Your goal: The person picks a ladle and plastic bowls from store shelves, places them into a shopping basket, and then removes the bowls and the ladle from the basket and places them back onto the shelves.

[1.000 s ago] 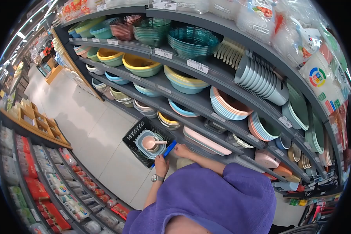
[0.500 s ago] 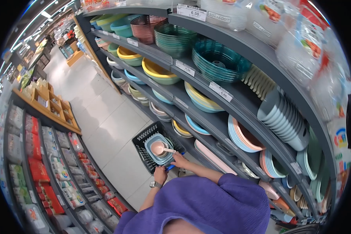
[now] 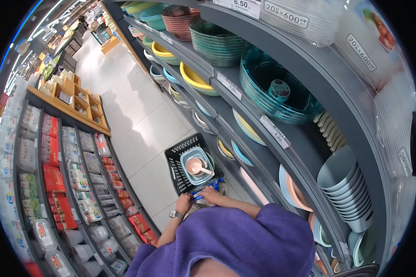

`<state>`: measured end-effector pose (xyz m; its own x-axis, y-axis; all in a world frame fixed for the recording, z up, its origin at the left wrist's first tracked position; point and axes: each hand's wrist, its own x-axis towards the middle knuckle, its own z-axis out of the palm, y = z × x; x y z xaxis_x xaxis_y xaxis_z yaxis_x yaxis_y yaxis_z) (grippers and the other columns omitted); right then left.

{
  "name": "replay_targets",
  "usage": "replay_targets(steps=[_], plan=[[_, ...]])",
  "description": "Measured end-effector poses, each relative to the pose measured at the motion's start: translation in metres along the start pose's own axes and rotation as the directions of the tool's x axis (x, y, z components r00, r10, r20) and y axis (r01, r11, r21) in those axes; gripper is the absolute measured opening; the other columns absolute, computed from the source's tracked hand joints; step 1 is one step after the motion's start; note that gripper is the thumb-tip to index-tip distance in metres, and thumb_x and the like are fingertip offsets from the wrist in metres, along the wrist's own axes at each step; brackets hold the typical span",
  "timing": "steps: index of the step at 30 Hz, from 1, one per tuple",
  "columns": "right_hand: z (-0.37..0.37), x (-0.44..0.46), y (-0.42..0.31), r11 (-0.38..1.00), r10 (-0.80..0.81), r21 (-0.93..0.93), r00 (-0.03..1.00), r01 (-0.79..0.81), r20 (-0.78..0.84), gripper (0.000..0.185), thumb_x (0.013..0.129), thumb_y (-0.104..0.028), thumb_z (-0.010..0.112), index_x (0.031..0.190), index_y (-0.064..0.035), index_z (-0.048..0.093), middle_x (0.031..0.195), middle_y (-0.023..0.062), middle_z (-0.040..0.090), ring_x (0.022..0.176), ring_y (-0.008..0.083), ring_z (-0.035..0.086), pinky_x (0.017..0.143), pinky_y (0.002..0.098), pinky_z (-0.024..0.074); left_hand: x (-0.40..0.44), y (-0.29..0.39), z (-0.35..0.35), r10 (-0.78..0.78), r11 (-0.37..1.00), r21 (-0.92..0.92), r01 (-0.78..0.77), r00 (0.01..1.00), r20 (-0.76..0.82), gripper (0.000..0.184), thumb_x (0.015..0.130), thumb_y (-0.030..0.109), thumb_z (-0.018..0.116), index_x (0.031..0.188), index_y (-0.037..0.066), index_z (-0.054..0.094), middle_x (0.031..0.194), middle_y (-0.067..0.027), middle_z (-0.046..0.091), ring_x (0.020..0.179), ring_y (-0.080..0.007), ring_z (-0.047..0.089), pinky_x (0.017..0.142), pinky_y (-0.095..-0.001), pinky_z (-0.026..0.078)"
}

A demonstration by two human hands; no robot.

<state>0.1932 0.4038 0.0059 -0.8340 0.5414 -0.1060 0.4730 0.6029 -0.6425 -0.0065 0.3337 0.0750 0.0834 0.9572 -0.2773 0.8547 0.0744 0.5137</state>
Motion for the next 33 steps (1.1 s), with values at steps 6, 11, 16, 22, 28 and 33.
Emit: replay_targets(steps=[6, 11, 16, 22, 28, 33], plan=[[-0.007, 0.018, 0.008, 1.0, 0.003, -0.023, 1.0, -0.002, 0.019, 0.032, 0.084, -0.014, 0.066, 0.116, -0.0152, 0.068, 0.102, 0.0116, 0.063, 0.11, 0.0311, 0.053, 0.093, 0.0471, 0.0403, 0.017, 0.0, -0.004, 0.008, 0.998, 0.057, -0.008, 1.0, 0.008, 0.022, 0.075, 0.024, 0.077, 0.086, 0.006, 0.07, 0.084, -0.015, 0.067, 0.084, -0.035, 0.064, 0.073, -0.0441, 0.053], [-0.053, 0.037, 0.007, 0.978, -0.009, 0.207, 1.0, 0.011, -0.01, 0.034, 0.081, -0.028, 0.072, 0.109, -0.0087, 0.069, 0.1, 0.0162, 0.063, 0.102, 0.0376, 0.058, 0.089, 0.0469, 0.0476, 0.034, 0.012, -0.021, -0.061, 0.998, 0.002, 0.061, 0.998, 0.005, 0.022, 0.077, 0.022, 0.076, 0.089, 0.004, 0.07, 0.082, -0.0184, 0.069, 0.075, -0.0365, 0.066, 0.069, -0.0436, 0.053], [-0.172, 0.043, -0.054, 0.96, 0.06, 0.254, 0.805, 0.114, -0.59, 0.019, 0.087, -0.014, 0.066, 0.1, 0.0004, 0.065, 0.1, 0.0163, 0.064, 0.096, 0.034, 0.062, 0.086, 0.0435, 0.0499, 0.072, 0.084, -0.1, 0.028, 0.955, -0.281, -0.099, 0.968, -0.248, 0.019, 0.084, 0.013, 0.067, 0.089, -0.006, 0.069, 0.079, -0.0234, 0.068, 0.071, -0.0364, 0.068, 0.067, -0.0405, 0.054], [-0.355, -0.018, -0.16, 0.975, 0.075, 0.137, 0.324, 0.173, -0.943, 0.011, 0.083, 0.004, 0.066, 0.093, 0.0006, 0.062, 0.093, 0.014, 0.065, 0.085, 0.031, 0.065, 0.076, 0.0376, 0.0525, 0.11, 0.214, -0.253, 0.191, 0.836, -0.362, -0.412, 0.838, -0.51, 0.014, 0.091, 0.01, 0.067, 0.099, -0.002, 0.07, 0.083, -0.015, 0.07, 0.074, -0.0168, 0.067, 0.07, -0.0293, 0.052], [-0.452, -0.08, -0.197, 0.966, -0.182, -0.14, -0.187, -0.218, -0.965, 0.011, 0.086, 0.006, 0.062, 0.096, 0.0017, 0.061, 0.095, 0.0142, 0.065, 0.082, 0.0262, 0.063, 0.073, 0.0341, 0.0497, 0.132, 0.317, -0.362, 0.36, 0.573, -0.299, -0.763, 0.562, -0.745, 0.016, 0.094, 0.011, 0.064, 0.1, -0.003, 0.069, 0.083, -0.0088, 0.072, 0.074, -0.0089, 0.064, 0.069, -0.0244, 0.05], [-0.485, -0.088, -0.195, 0.852, -0.062, 0.129, -0.342, -0.507, -0.938, 0.035, 0.09, -0.021, 0.066, 0.111, 0.0068, 0.061, 0.103, 0.0233, 0.062, 0.099, 0.0382, 0.056, 0.089, 0.0435, 0.0431, 0.181, 0.369, -0.395, 0.416, 0.558, -0.361, -0.747, 0.629, -0.657, 0.035, 0.093, 0.024, 0.066, 0.108, -0.008, 0.067, 0.093, -0.0117, 0.072, 0.085, -0.0132, 0.066, 0.079, -0.0264, 0.052]])
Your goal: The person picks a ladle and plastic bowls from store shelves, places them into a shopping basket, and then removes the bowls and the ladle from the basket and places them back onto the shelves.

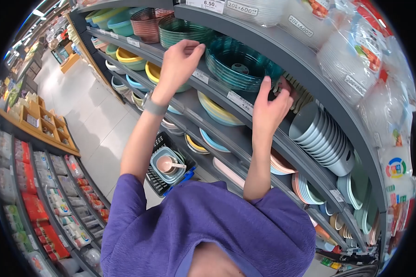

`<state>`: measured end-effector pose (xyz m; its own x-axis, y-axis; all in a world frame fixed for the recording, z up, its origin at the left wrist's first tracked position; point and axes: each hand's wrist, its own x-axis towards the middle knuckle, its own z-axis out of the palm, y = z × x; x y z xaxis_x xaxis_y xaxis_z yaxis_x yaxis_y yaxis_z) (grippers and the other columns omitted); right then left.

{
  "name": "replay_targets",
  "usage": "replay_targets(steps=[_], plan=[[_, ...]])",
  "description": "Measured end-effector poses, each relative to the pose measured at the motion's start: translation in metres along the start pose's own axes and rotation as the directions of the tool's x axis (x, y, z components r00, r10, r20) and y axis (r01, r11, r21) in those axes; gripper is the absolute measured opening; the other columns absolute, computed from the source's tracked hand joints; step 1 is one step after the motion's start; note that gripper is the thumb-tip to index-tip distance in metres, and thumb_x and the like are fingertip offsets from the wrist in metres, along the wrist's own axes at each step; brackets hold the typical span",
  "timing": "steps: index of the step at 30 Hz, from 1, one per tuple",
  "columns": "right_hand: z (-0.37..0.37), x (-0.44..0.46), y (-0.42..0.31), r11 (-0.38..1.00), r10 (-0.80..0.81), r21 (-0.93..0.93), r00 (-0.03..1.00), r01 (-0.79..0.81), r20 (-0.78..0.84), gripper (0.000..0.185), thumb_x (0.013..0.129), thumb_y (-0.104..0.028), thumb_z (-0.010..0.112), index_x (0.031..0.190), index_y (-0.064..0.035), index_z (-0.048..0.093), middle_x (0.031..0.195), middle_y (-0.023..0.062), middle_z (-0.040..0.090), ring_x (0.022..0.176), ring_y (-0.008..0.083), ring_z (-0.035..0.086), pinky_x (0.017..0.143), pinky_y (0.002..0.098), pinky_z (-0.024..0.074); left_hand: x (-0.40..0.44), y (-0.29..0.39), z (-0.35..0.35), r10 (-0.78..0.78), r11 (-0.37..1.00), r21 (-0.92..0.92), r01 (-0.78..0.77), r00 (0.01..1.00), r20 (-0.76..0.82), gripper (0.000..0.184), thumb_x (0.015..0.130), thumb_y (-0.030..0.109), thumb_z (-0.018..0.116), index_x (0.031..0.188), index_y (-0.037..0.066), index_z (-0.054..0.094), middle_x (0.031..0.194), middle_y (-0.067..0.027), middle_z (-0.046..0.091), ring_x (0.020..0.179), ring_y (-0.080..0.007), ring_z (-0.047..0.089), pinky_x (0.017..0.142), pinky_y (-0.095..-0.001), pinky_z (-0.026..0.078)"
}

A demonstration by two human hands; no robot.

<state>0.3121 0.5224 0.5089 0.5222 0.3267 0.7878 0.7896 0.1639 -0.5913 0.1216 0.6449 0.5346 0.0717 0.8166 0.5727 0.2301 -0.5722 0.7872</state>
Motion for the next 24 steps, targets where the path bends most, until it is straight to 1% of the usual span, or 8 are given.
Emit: replay_targets(steps=[2, 4, 8, 15, 20, 21, 22, 24], plan=[[0.011, 0.007, 0.011, 0.997, -0.033, -0.067, 0.998, 0.03, -0.046, 0.044, 0.091, -0.028, 0.066, 0.113, 0.0097, 0.06, 0.105, 0.0272, 0.062, 0.104, 0.0433, 0.055, 0.094, 0.048, 0.0411, 0.02, -0.013, 0.019, -0.062, 0.984, 0.168, 0.052, 0.997, 0.051, 0.052, 0.086, 0.032, 0.071, 0.109, -0.014, 0.064, 0.097, -0.0195, 0.072, 0.09, -0.0234, 0.069, 0.084, -0.0313, 0.052], [0.02, 0.011, 0.022, 0.993, -0.025, -0.111, 0.998, 0.03, 0.053, 0.055, 0.091, -0.033, 0.064, 0.116, 0.0145, 0.057, 0.112, 0.0349, 0.059, 0.109, 0.0515, 0.051, 0.099, 0.053, 0.0379, 0.03, -0.014, 0.03, -0.113, 0.967, 0.239, 0.089, 0.99, 0.087, 0.056, 0.083, 0.033, 0.073, 0.11, -0.015, 0.063, 0.098, -0.0223, 0.071, 0.093, -0.0273, 0.07, 0.086, -0.033, 0.052], [0.014, 0.014, 0.011, 0.985, 0.163, -0.086, 0.975, -0.151, 0.153, 0.054, 0.089, -0.034, 0.065, 0.113, 0.0144, 0.059, 0.114, 0.0371, 0.057, 0.108, 0.0505, 0.054, 0.097, 0.0512, 0.041, 0.043, -0.027, 0.043, -0.207, 0.928, 0.328, 0.176, 0.977, 0.061, 0.061, 0.076, 0.036, 0.074, 0.111, -0.012, 0.065, 0.103, -0.0281, 0.069, 0.104, -0.0384, 0.067, 0.092, -0.0395, 0.052], [0.019, 0.014, 0.015, 0.979, 0.202, 0.007, 0.972, -0.204, 0.122, 0.046, 0.086, -0.028, 0.065, 0.107, 0.013, 0.061, 0.111, 0.0336, 0.059, 0.107, 0.0483, 0.056, 0.096, 0.0487, 0.0426, 0.05, -0.028, 0.043, -0.169, 0.951, 0.274, 0.145, 0.983, 0.069, 0.052, 0.074, 0.032, 0.074, 0.103, -0.011, 0.068, 0.098, -0.0291, 0.069, 0.1, -0.0392, 0.068, 0.089, -0.0402, 0.053], [0.023, 0.015, 0.011, 0.975, 0.163, 0.14, 0.985, -0.17, 0.056, 0.048, 0.085, -0.026, 0.066, 0.113, 0.013, 0.06, 0.113, 0.0339, 0.059, 0.11, 0.047, 0.056, 0.098, 0.0475, 0.0414, 0.045, -0.006, 0.036, -0.177, 0.978, 0.111, 0.176, 0.984, -0.004, 0.04, 0.076, 0.027, 0.073, 0.089, -0.011, 0.069, 0.083, -0.0275, 0.07, 0.084, -0.0384, 0.07, 0.079, -0.0402, 0.053], [0.024, 0.015, 0.009, 0.975, 0.167, 0.14, 0.985, -0.172, 0.049, 0.048, 0.085, -0.026, 0.066, 0.113, 0.013, 0.06, 0.113, 0.0339, 0.059, 0.11, 0.047, 0.056, 0.098, 0.0475, 0.0414, 0.044, -0.003, 0.035, -0.159, 0.984, 0.075, 0.162, 0.986, -0.045, 0.037, 0.077, 0.025, 0.073, 0.083, -0.011, 0.068, 0.078, -0.024, 0.07, 0.077, -0.0323, 0.07, 0.074, -0.0382, 0.052], [0.025, 0.017, 0.008, 0.97, 0.161, 0.178, 0.987, -0.162, 0.024, 0.05, 0.085, -0.026, 0.066, 0.116, 0.0134, 0.059, 0.117, 0.0343, 0.058, 0.114, 0.0469, 0.054, 0.101, 0.0467, 0.04, 0.044, -0.002, 0.035, -0.154, 0.985, 0.075, 0.156, 0.987, -0.039, 0.037, 0.077, 0.025, 0.073, 0.083, -0.011, 0.068, 0.078, -0.024, 0.07, 0.077, -0.0323, 0.07, 0.074, -0.0382, 0.052], [0.028, 0.018, 0.005, 0.964, 0.157, 0.216, 0.988, -0.152, -0.007, 0.053, 0.086, -0.026, 0.067, 0.12, 0.0139, 0.058, 0.12, 0.0347, 0.057, 0.118, 0.0468, 0.052, 0.103, 0.0458, 0.0387, 0.046, -0.003, 0.033, -0.155, 0.983, -0.106, 0.15, 0.987, -0.041, 0.037, 0.078, 0.025, 0.073, 0.079, -0.011, 0.066, 0.073, -0.0189, 0.069, 0.072, -0.0221, 0.067, 0.07, -0.0351, 0.05]])
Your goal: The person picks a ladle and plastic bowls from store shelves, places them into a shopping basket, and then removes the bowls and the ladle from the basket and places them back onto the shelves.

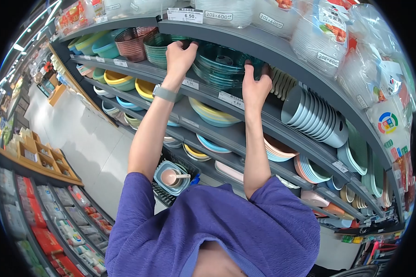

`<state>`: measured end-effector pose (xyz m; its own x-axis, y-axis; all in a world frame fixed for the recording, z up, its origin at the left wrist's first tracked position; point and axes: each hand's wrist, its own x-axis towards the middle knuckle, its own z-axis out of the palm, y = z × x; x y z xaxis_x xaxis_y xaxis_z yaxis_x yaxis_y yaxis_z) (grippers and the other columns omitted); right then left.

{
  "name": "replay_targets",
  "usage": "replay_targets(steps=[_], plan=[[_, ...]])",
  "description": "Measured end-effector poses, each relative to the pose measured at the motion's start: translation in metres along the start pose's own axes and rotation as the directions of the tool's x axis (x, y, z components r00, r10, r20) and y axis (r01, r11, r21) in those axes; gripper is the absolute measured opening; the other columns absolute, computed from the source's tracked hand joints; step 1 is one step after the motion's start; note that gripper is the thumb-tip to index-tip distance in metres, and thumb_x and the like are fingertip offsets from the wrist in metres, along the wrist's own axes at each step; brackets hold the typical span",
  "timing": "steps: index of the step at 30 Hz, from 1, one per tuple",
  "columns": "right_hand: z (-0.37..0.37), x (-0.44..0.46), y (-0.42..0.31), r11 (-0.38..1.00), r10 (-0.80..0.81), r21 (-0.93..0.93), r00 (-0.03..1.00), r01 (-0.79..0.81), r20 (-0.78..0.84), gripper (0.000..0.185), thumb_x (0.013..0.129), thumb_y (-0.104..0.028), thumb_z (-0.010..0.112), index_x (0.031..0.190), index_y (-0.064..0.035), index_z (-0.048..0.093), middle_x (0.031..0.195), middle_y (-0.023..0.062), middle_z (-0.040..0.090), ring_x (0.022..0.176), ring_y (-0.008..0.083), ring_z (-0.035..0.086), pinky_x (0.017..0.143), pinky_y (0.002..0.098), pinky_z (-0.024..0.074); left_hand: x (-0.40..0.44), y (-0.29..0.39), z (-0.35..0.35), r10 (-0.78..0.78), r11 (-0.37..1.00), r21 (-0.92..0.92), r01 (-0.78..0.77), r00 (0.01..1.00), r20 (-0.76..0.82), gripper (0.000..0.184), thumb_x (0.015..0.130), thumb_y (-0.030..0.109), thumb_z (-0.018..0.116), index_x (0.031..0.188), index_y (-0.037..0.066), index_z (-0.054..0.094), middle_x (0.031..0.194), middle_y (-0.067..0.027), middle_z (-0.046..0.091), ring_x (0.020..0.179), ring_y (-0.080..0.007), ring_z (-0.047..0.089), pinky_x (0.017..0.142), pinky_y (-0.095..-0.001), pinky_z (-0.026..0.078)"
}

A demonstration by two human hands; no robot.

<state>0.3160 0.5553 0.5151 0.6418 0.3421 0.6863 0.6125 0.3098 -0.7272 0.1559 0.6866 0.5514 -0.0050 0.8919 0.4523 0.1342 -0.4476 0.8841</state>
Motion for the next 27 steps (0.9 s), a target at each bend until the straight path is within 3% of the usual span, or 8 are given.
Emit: replay_targets(steps=[2, 5, 7, 11, 18, 21, 24, 27], plan=[[0.004, -0.003, -0.001, 0.995, -0.096, -0.026, 0.991, 0.094, -0.088, 0.044, 0.089, -0.025, 0.066, 0.113, 0.0121, 0.061, 0.113, 0.0239, 0.064, 0.103, 0.0335, 0.06, 0.097, 0.0375, 0.0419, 0.001, -0.006, 0.002, 0.011, 0.998, -0.067, -0.01, 1.0, 0.009, 0.037, 0.078, 0.024, 0.074, 0.078, -0.012, 0.064, 0.068, -0.0116, 0.066, 0.066, -0.0146, 0.059, 0.063, -0.0329, 0.047], [0.005, -0.006, -0.006, 0.995, -0.088, 0.036, 0.991, 0.092, -0.104, 0.046, 0.091, -0.025, 0.066, 0.117, 0.0125, 0.059, 0.117, 0.0219, 0.061, 0.105, 0.0302, 0.057, 0.099, 0.0354, 0.0399, -0.006, -0.006, 0.002, 0.025, 0.985, -0.173, -0.022, 1.0, 0.017, 0.033, 0.079, 0.023, 0.073, 0.085, -0.009, 0.064, 0.071, -0.0062, 0.063, 0.067, -0.012, 0.054, 0.063, -0.0299, 0.044], [0.007, -0.007, -0.009, 0.991, -0.082, 0.099, 0.991, 0.092, -0.105, 0.045, 0.092, -0.024, 0.066, 0.118, 0.0119, 0.059, 0.119, 0.0209, 0.06, 0.107, 0.0281, 0.056, 0.1, 0.0346, 0.0396, -0.017, 0.008, -0.001, 0.029, 0.894, -0.447, 0.036, 0.99, 0.136, 0.026, 0.088, 0.018, 0.066, 0.103, -0.003, 0.064, 0.089, -0.0002, 0.061, 0.08, -0.0056, 0.048, 0.074, -0.0239, 0.04], [0.007, -0.018, -0.015, 0.968, 0.014, 0.252, 0.999, -0.003, -0.043, 0.043, 0.094, -0.017, 0.064, 0.127, 0.0092, 0.055, 0.129, 0.0183, 0.053, 0.115, 0.0226, 0.051, 0.101, 0.0331, 0.039, -0.022, 0.005, -0.006, 0.138, 0.729, -0.683, 0.052, 0.965, 0.221, 0.026, 0.093, 0.02, 0.061, 0.112, 0.003, 0.059, 0.11, 0.0011, 0.057, 0.098, -0.0103, 0.051, 0.088, -0.0301, 0.04], [0.006, -0.031, -0.037, 0.927, -0.067, 0.363, 0.995, 0.091, -0.078, 0.056, 0.096, -0.009, 0.059, 0.145, 0.0056, 0.036, 0.14, 0.0158, 0.039, 0.118, 0.0204, 0.046, 0.102, 0.0339, 0.0388, -0.052, 0.034, -0.015, 0.082, 0.725, -0.681, 0.102, 0.969, 0.232, 0.035, 0.094, 0.022, 0.06, 0.121, 0.0, 0.056, 0.118, -0.0016, 0.054, 0.112, -0.013, 0.047, 0.092, -0.0327, 0.04], [-0.002, -0.047, -0.044, 0.92, 0.0, 0.393, 1.0, 0.011, -0.027, 0.059, 0.098, -0.008, 0.052, 0.15, 0.0053, 0.028, 0.147, 0.0162, 0.033, 0.124, 0.0229, 0.044, 0.108, 0.0362, 0.0344, -0.069, 0.042, -0.031, 0.039, 0.758, -0.639, 0.134, 0.968, 0.25, 0.054, 0.092, 0.015, 0.06, 0.139, -0.004, 0.041, 0.122, -0.0091, 0.058, 0.11, -0.0147, 0.053, 0.1, -0.0279, 0.038], [-0.013, -0.066, -0.061, 0.928, -0.083, 0.361, 0.995, 0.098, -0.057, 0.059, 0.098, -0.009, 0.046, 0.151, 0.0053, 0.025, 0.151, 0.0165, 0.028, 0.132, 0.026, 0.04, 0.113, 0.0386, 0.0291, -0.091, 0.041, -0.046, 0.003, 0.734, -0.667, 0.126, 0.982, 0.188, 0.059, 0.093, 0.013, 0.057, 0.145, -0.005, 0.035, 0.126, -0.0098, 0.057, 0.112, -0.0155, 0.054, 0.103, -0.0293, 0.037], [-0.023, -0.086, -0.071, 0.909, -0.085, 0.408, 0.996, 0.085, -0.02, 0.071, 0.095, -0.025, 0.045, 0.153, 0.0057, 0.019, 0.154, 0.0181, 0.023, 0.141, 0.03, 0.031, 0.117, 0.0418, 0.0229, -0.114, 0.042, -0.067, 0.036, 0.753, -0.65, 0.103, 0.98, 0.197, 0.063, 0.092, 0.008, 0.052, 0.149, -0.005, 0.029, 0.136, -0.0116, 0.051, 0.122, -0.0182, 0.05, 0.106, -0.0309, 0.036]])
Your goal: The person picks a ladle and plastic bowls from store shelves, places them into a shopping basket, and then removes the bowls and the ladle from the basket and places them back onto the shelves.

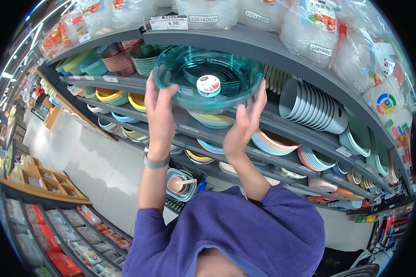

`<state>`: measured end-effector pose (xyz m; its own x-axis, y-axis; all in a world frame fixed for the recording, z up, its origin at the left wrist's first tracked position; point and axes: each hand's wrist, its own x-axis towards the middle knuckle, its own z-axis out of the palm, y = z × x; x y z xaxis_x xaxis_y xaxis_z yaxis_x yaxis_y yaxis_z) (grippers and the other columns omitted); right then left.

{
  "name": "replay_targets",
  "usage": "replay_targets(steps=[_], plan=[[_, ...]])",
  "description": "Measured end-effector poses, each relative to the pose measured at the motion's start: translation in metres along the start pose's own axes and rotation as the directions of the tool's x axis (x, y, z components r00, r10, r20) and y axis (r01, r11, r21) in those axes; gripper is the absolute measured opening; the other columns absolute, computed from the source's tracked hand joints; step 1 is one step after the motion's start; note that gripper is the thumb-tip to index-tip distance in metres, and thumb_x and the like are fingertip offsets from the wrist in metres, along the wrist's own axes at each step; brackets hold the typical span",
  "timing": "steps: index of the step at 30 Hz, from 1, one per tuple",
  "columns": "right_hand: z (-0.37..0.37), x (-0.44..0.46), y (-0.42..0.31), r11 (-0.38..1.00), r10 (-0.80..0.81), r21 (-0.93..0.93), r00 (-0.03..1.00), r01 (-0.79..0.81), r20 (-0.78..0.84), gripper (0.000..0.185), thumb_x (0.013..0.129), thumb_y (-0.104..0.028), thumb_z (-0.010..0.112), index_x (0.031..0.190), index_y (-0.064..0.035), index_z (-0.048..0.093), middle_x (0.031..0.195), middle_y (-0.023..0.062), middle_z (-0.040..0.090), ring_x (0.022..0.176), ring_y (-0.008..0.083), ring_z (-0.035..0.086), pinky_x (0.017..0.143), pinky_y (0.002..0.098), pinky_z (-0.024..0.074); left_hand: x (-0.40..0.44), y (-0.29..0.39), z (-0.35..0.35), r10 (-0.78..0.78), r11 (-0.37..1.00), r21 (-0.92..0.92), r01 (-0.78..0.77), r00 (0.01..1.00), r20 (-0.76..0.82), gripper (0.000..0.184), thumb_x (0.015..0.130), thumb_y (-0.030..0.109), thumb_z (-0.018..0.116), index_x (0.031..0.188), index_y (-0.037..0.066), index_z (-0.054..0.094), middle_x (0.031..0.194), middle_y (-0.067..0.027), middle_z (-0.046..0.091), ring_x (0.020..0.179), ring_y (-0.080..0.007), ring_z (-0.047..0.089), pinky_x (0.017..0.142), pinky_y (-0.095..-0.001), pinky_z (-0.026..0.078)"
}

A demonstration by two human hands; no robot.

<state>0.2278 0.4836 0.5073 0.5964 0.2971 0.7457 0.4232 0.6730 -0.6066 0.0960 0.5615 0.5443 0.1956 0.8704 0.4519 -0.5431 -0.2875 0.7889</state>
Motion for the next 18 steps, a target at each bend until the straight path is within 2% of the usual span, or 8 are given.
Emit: replay_targets(steps=[2, 6, 9, 11, 13, 15, 17, 18], plan=[[0.0, -0.01, 0.0, 1.0, -0.02, 0.02, 1.0, 0.02, -0.005, 0.082, 0.092, -0.037, 0.046, 0.153, 0.008, 0.014, 0.156, 0.0187, 0.02, 0.145, 0.0315, 0.024, 0.118, 0.0436, 0.019, -0.009, 0.002, -0.007, 0.045, 0.999, 0.008, -0.045, 0.999, 0.013, 0.065, 0.089, 0.002, 0.049, 0.15, -0.005, 0.028, 0.146, -0.0144, 0.043, 0.132, -0.0217, 0.044, 0.109, -0.0325, 0.034], [-0.004, -0.023, -0.012, 0.999, -0.018, 0.05, 1.0, 0.017, 0.012, 0.083, 0.093, -0.038, 0.046, 0.152, 0.0102, 0.014, 0.157, 0.0211, 0.018, 0.146, 0.0337, 0.021, 0.12, 0.0453, 0.0146, -0.026, 0.01, -0.016, 0.069, 0.997, 0.02, -0.069, 0.997, 0.022, 0.07, 0.085, 0.0, 0.053, 0.15, -0.005, 0.028, 0.149, -0.016, 0.04, 0.136, -0.0255, 0.041, 0.112, -0.0355, 0.033], [-0.015, -0.043, -0.011, 0.996, -0.082, 0.049, 0.994, 0.079, 0.078, 0.085, 0.092, -0.041, 0.048, 0.151, 0.0116, 0.015, 0.157, 0.024, 0.018, 0.147, 0.0343, 0.021, 0.119, 0.0458, 0.0164, -0.057, 0.016, -0.028, 0.124, 0.985, 0.126, -0.122, 0.992, -0.008, 0.068, 0.085, 0.007, 0.053, 0.147, -0.01, 0.03, 0.147, -0.0197, 0.042, 0.136, -0.0287, 0.043, 0.114, -0.0431, 0.033], [-0.023, -0.067, -0.008, 0.998, -0.053, 0.045, 0.997, 0.05, 0.059, 0.09, 0.09, -0.048, 0.053, 0.149, 0.011, 0.021, 0.154, 0.0266, 0.02, 0.145, 0.0373, 0.024, 0.117, 0.0464, 0.0214, -0.082, 0.015, -0.048, 0.124, 0.984, 0.14, -0.114, 0.99, -0.061, 0.074, 0.08, 0.007, 0.056, 0.148, -0.009, 0.029, 0.147, -0.0194, 0.042, 0.136, -0.0295, 0.043, 0.113, -0.043, 0.035], [-0.031, -0.09, -0.006, 0.996, -0.089, 0.05, 0.974, 0.08, 0.208, 0.087, 0.088, -0.043, 0.057, 0.148, 0.0103, 0.026, 0.152, 0.027, 0.025, 0.143, 0.0377, 0.027, 0.116, 0.0464, 0.0248, -0.114, 0.014, -0.071, 0.032, 0.999, 0.041, -0.025, 0.986, -0.165, 0.076, 0.075, 0.004, 0.055, 0.147, -0.009, 0.03, 0.145, -0.0183, 0.043, 0.134, -0.0286, 0.045, 0.111, -0.0402, 0.037], [-0.034, -0.109, -0.007, 0.999, 0.031, 0.03, 0.952, -0.042, 0.304, 0.082, 0.086, -0.035, 0.061, 0.147, 0.0091, 0.029, 0.15, 0.0265, 0.029, 0.141, 0.0375, 0.03, 0.113, 0.0464, 0.0307, -0.14, 0.008, -0.092, 0.008, 0.996, 0.086, 0.014, 0.968, -0.252, 0.077, 0.074, 0.002, 0.053, 0.146, -0.008, 0.031, 0.144, -0.0175, 0.044, 0.132, -0.0276, 0.046, 0.109, -0.0383, 0.038], [-0.025, -0.125, -0.005, 0.976, 0.179, 0.061, 0.929, -0.21, 0.325, 0.07, 0.084, -0.011, 0.067, 0.144, 0.0062, 0.036, 0.142, 0.0239, 0.039, 0.131, 0.0342, 0.043, 0.103, 0.0413, 0.0418, -0.164, -0.002, -0.114, -0.002, 0.99, 0.129, 0.049, 0.94, -0.34, 0.077, 0.072, -0.001, 0.052, 0.146, -0.007, 0.031, 0.142, -0.0166, 0.045, 0.13, -0.0267, 0.047, 0.108, -0.0363, 0.039], [-0.022, -0.134, -0.003, 0.951, 0.307, -0.076, 0.881, -0.3, 0.36, 0.067, 0.083, -0.009, 0.069, 0.142, 0.0052, 0.04, 0.138, 0.0225, 0.043, 0.125, 0.0321, 0.048, 0.099, 0.0388, 0.044, -0.178, -0.008, -0.126, -0.034, 0.979, 0.165, 0.115, 0.902, -0.43, 0.077, 0.071, -0.006, 0.052, 0.145, -0.006, 0.031, 0.141, -0.0162, 0.045, 0.129, -0.0259, 0.048, 0.108, -0.0365, 0.039]])
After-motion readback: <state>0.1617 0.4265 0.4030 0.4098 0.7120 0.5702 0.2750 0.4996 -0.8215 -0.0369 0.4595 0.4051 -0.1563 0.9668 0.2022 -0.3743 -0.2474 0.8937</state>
